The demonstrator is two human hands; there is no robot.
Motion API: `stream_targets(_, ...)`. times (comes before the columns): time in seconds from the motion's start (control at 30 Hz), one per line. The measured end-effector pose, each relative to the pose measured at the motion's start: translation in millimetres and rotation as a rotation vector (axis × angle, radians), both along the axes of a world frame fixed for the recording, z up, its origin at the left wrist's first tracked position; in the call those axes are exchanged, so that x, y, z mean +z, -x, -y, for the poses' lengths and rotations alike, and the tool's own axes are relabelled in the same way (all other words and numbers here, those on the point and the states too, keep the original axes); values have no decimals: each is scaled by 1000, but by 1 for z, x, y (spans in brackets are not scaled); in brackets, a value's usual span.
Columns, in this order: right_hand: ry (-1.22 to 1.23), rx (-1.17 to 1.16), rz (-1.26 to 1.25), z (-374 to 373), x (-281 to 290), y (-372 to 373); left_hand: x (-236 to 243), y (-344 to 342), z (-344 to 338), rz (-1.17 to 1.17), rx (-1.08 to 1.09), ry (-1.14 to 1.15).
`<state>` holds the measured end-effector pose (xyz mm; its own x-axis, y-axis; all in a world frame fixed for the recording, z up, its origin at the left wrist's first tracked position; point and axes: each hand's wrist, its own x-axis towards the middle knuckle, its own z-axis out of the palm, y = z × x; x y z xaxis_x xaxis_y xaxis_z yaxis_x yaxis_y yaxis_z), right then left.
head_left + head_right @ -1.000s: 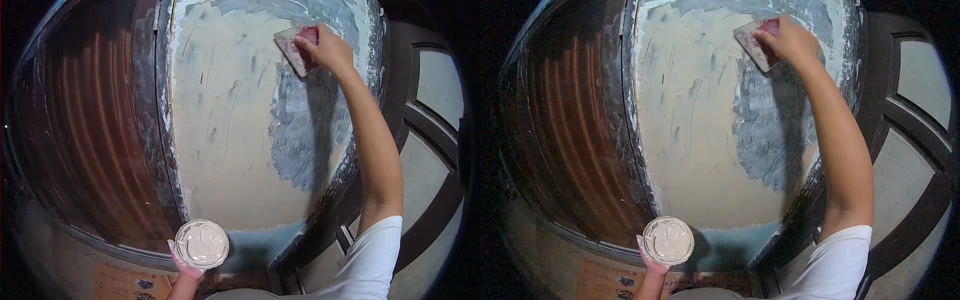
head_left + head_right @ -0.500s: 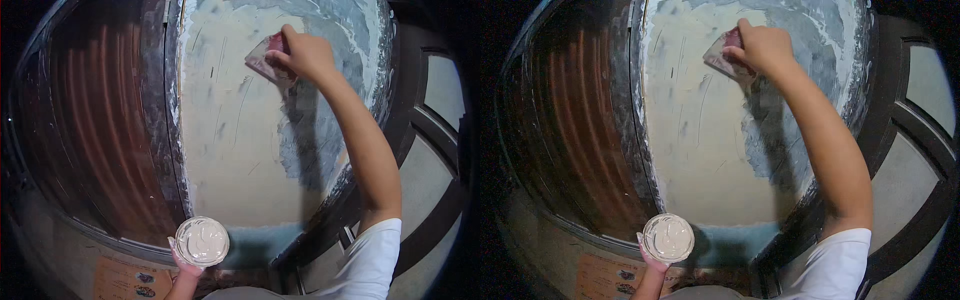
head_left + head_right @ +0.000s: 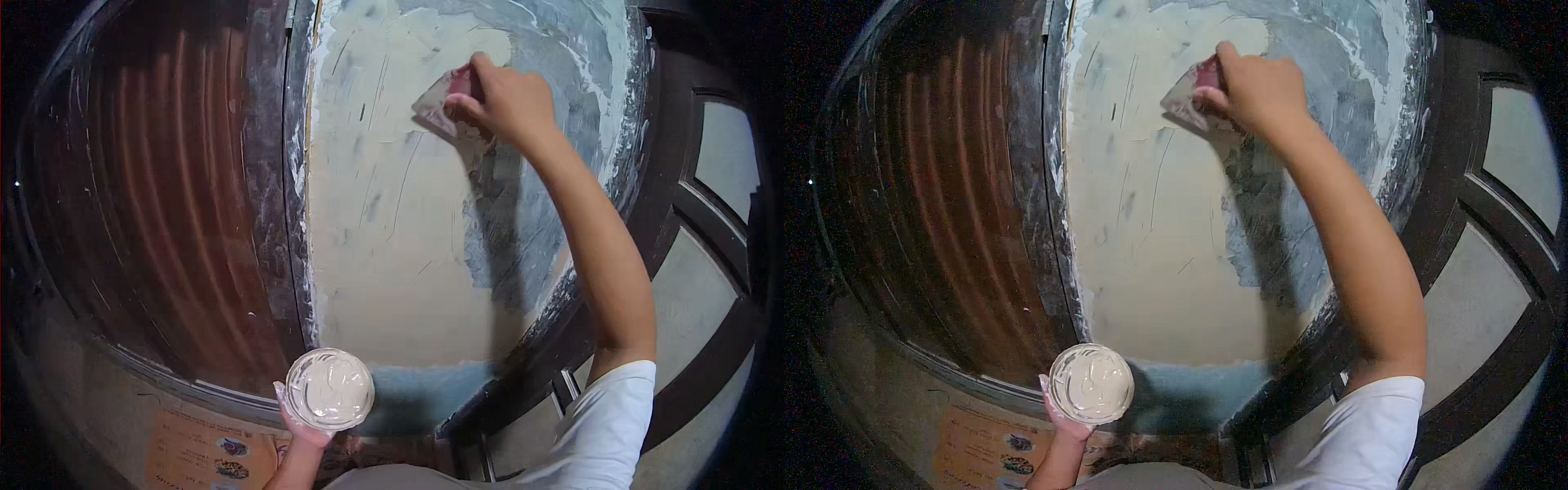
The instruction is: The person applies wall putty or joint compound to a surface using a putty knife or spreader.
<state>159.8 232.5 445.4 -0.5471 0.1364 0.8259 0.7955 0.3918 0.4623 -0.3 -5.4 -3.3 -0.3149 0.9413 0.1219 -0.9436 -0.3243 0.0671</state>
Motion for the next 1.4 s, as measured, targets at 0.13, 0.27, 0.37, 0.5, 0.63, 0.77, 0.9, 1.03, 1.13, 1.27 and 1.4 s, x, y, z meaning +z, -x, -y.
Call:
stream_targets(0.13,45,14,210,10,-44,29,8,1,1,-25,-33,-46)
stream_targets(0.27,-103,-77,-26,-4,12,5,-1,-1,-4,-108,15,-14)
stream_targets(0.37,-113,-101,-245,-11,48,-31,-1,-1,-4,-60,-54,-50)
stream_targets(0.5,-33,12,-82,-6,-9,-2,-1,3,0,11,-79,-64)
stream_targets(0.63,57,27,150,6,-70,48,-6,6,3,-31,-23,0)
stream_targets(0.77,24,-78,-35,-1,-14,34,-9,4,0,7,-56,-45)
stream_targets(0.9,21,-80,-278,0,32,-18,-13,3,0,-52,-45,-47)
stream_targets(1.03,15,53,-99,-7,-32,-12,-8,8,9,48,-97,-76)
stream_targets(1.13,87,-1,93,-7,-78,7,-14,12,7,-45,-89,-22)
stream_targets(1.27,78,-116,-66,-9,-35,-7,-8,5,-2,-76,-48,-36)
stream_targets(1.4,73,-156,-307,1,12,-34,-4,3,3,9,-109,-43)
